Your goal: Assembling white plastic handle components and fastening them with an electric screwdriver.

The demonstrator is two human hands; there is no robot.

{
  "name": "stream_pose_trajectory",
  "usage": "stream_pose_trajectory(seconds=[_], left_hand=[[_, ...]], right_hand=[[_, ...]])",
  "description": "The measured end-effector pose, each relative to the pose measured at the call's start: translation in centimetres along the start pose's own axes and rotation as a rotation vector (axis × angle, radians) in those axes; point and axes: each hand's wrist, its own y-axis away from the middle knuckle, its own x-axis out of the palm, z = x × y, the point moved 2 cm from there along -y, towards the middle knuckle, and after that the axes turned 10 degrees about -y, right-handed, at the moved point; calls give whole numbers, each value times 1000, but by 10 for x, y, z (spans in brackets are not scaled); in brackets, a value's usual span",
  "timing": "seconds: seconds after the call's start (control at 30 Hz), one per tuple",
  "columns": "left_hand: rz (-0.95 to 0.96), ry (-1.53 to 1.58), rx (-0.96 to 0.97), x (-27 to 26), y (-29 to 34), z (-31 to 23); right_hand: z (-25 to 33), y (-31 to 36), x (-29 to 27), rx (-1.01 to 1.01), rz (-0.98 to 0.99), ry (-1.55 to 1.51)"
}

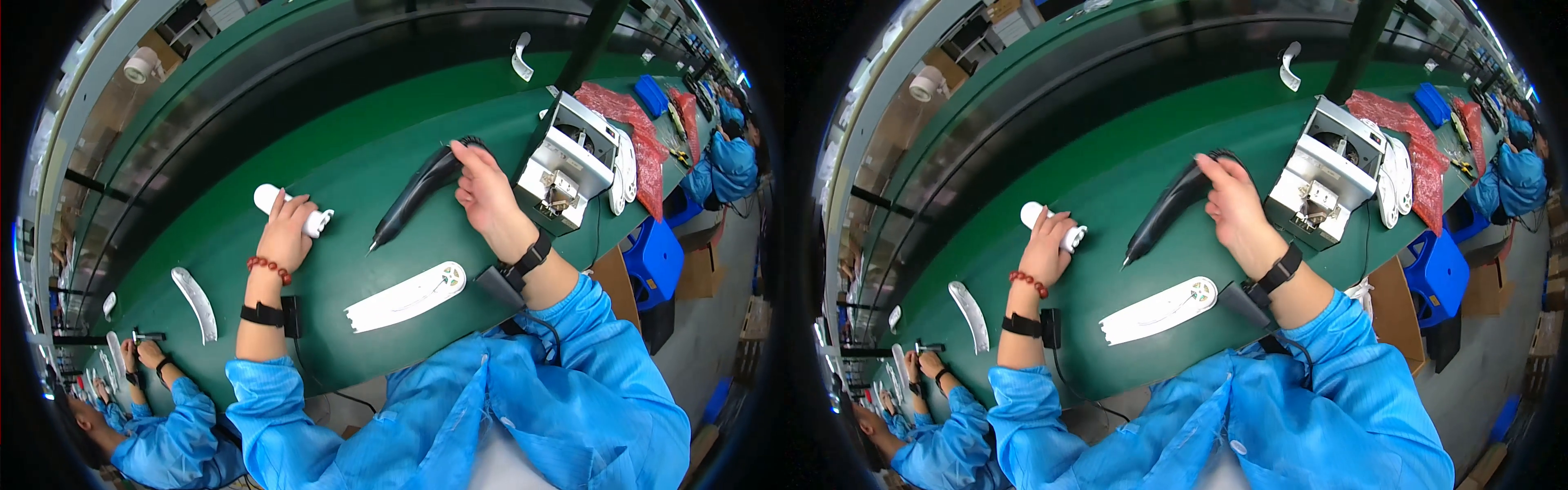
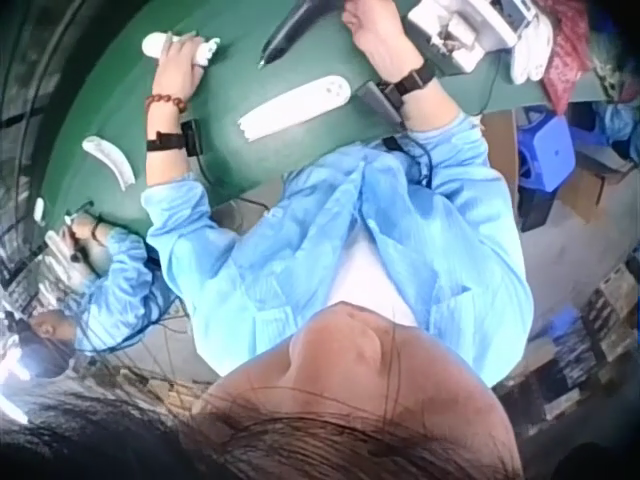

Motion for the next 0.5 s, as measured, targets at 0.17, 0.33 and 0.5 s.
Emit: stream_pose_trajectory(seconds=[0.17,0.33,0.5], left_hand=[[-505,858,-354,24,29,21],[-694,2175,-659,1,51,-48],[-233,2225,-921,-5,66,-94]], right_hand=[[15,62,105,-791,728,485],[43,85,96,-1020,898,609],[56,95,42,-1171,824,744]])
